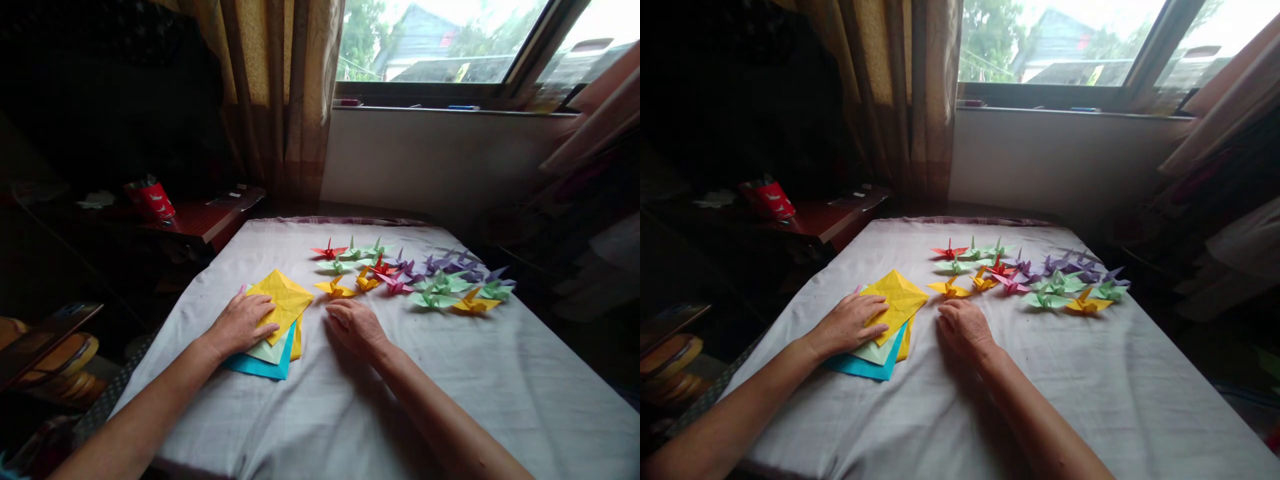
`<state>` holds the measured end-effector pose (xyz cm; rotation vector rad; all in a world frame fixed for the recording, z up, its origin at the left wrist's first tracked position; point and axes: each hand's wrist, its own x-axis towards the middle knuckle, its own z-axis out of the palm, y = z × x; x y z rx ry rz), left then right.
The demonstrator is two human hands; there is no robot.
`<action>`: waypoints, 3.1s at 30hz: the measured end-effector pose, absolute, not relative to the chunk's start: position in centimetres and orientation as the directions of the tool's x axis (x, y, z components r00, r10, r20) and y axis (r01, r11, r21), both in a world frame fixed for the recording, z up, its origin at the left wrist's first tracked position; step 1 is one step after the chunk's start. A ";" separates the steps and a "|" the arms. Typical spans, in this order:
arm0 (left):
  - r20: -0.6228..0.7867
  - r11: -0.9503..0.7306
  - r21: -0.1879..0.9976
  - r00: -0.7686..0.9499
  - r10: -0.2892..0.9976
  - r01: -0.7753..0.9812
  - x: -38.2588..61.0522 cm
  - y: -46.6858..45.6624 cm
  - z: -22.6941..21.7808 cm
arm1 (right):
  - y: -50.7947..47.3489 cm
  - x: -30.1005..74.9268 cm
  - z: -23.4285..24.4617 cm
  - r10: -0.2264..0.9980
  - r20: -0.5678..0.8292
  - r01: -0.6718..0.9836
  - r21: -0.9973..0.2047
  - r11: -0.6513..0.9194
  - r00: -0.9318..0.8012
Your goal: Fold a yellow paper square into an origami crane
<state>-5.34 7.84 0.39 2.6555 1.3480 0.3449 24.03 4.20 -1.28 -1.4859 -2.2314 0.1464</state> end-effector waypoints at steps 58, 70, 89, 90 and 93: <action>0.040 -0.743 0.268 0.764 0.644 0.613 -1.2 7.8 0.4 | 1.6 29.2 -2.8 0.804 0.417 0.884 -0.004 0.468 -0.424; 0.282 -0.726 0.272 0.670 0.687 0.631 7.5 15.1 2.2 | 1.9 30.6 -2.7 0.793 0.444 0.889 0.019 0.457 -0.417; 0.346 -0.621 0.230 0.533 0.772 0.749 5.9 29.3 5.6 | 2.5 31.1 -4.0 0.799 0.515 0.902 -0.104 0.418 -0.311; 0.337 -0.629 0.229 0.545 0.768 0.743 6.3 30.2 5.3 | 2.6 31.0 -4.0 0.800 0.516 0.901 -0.114 0.418 -0.306; 0.317 -0.657 0.245 0.581 0.750 0.713 8.2 32.0 4.0 | 2.6 31.0 -4.0 0.804 0.516 0.898 -0.137 0.419 -0.296</action>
